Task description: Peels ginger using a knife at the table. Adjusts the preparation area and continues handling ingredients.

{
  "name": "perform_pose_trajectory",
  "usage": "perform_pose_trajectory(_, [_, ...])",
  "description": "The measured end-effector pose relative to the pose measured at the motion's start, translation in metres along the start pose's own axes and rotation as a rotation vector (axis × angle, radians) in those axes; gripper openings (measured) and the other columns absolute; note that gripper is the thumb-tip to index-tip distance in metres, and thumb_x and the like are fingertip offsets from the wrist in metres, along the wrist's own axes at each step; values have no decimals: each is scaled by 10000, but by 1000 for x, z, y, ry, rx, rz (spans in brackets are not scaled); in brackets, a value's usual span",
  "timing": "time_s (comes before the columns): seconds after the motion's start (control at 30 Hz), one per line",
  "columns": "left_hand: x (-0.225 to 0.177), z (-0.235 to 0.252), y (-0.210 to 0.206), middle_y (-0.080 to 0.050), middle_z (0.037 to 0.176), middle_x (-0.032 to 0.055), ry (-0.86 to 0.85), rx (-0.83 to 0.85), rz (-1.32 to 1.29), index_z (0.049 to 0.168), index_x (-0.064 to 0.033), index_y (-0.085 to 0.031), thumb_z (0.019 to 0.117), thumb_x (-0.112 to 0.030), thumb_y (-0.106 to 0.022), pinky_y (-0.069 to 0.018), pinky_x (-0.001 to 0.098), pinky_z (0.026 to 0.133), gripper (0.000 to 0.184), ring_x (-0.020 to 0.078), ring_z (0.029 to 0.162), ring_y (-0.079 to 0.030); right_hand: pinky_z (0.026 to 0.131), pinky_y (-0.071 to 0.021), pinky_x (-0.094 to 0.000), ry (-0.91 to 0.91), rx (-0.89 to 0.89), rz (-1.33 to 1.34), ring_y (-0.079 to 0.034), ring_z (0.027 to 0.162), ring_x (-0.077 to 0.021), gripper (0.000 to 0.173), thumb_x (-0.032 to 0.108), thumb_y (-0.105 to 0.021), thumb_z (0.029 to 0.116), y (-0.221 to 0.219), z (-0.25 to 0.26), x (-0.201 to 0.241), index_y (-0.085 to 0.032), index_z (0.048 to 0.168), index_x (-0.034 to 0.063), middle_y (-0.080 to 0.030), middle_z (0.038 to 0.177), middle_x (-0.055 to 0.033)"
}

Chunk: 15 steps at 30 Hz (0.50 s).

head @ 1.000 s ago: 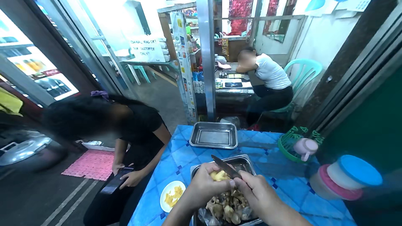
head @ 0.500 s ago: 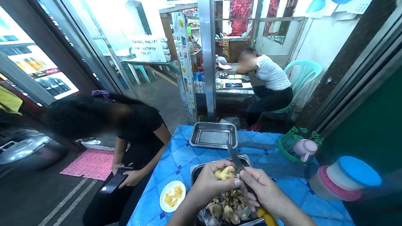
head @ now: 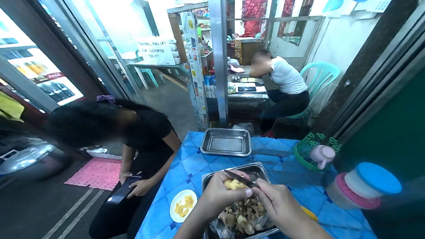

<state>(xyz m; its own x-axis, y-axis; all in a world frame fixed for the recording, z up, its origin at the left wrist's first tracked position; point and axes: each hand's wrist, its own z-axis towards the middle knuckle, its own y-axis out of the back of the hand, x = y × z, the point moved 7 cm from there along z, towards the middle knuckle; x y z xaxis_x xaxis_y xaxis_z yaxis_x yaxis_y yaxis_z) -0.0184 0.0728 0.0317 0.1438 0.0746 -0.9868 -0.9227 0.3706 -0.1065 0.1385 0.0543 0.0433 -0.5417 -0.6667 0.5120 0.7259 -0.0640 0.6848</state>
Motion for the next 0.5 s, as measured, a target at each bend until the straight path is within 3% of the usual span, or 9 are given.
perform_pose_trajectory(0.2, [-6, 2, -2, -726, 962, -15, -15, 28, -18, 1083, -82, -748, 829, -174, -812, -499, 188, 572, 278, 18, 668, -601, 482, -451, -290, -54, -22, 123, -521, 510, -123, 434, 376, -409, 1102, -3, -2, -6, -610, 886, 58, -500, 586, -37])
perform_pose_trajectory(0.4, [-2, -2, -2, -714, 885, -40, 39, 36, -18, 1064, -102, -756, 837, -159, -796, -414, 158, 465, 237, -17, 551, -513, 471, -457, -321, 6, 20, 64, -529, 507, -155, 432, 382, -397, 1105, -6, -4, -3, -608, 901, 65, -502, 587, -46])
perform_pose_trajectory(0.5, [2, 0, 0, -700, 855, -38, 57, -1, 0, 1073, -97, -750, 843, -182, -783, -398, 162, 455, 247, -11, 533, -497, 435, -462, -338, 48, -21, -87, -544, 472, -173, 405, 352, -406, 1095, -5, 0, -1, -602, 869, 78, -499, 555, -34])
